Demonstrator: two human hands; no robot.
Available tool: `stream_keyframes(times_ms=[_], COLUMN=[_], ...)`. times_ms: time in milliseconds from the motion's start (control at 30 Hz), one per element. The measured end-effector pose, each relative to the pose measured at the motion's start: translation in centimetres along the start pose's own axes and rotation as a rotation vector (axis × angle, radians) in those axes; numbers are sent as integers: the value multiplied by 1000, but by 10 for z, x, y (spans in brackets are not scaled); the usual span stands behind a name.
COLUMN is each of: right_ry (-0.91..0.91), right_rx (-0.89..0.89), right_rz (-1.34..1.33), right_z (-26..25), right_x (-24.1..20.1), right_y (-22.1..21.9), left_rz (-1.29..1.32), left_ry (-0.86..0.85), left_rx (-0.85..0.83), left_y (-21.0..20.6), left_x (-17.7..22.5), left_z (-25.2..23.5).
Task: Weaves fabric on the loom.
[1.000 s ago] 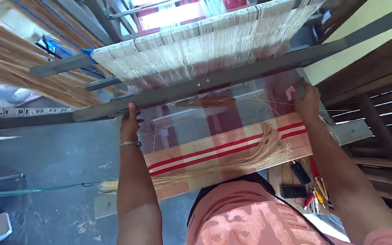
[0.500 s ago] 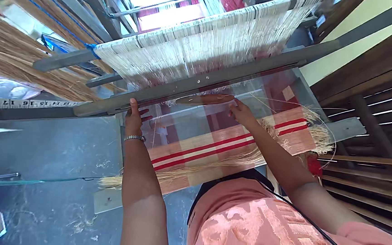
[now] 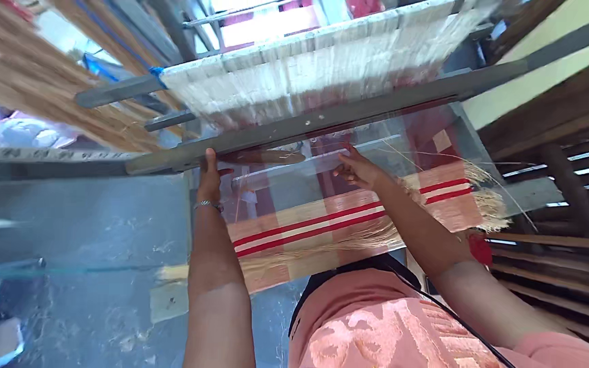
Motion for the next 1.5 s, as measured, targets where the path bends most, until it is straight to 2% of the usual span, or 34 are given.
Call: stream_keyframes(times_ms=[167,267,367,433,500,567,667,733,800,967,1200,1333,1500], right_ry=[97,257,419,423,306,164,143,152,96,35,21,19,14], right_rx=[88,158,493,686,771,740,663,676,673,657,641,662,673], right_rz=[95,298,541,797,1009,1170,1324,1386,1397,1446,1545,1550,1549], right_z=[34,62,89,108,125,137,144,145,144,143,139,138,139], right_x=[-9,-35,-59,-66,-59,-45,-29,-20,-19,-29,-23,-21,-20], right_y=[7,39,107,168,218,246,248,246,243,233,232,231,229], left_rz=[-61,-22,-27,8,47,92,94,105,196,538,569,501,472], left_ry=[-76,-86,-131,-164,-161,-125,-63,13,17,-30,-60,-53,-72], left_rx=[15,-21,5,72,152,192,192,214,234,325,470,536,588], left_y=[-3,-4,3,15,29,34,22,15,19,69,161,182,182], left_x=[-4,1,4,3,-5,-19,-28,-35,-43,-53,-107,-129,-148], left_z=[-6,-2,6,20,32,35,42,37,26,36,81,118,149])
Point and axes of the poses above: each hand's wrist, its own z-axis away from the middle knuckle, its own y-axis out of the back of the hand, x = y × z, the point moved 3 cm from there along -z, towards the middle knuckle, and after that the axes turned 14 degrees about y, right-handed, at the moved point
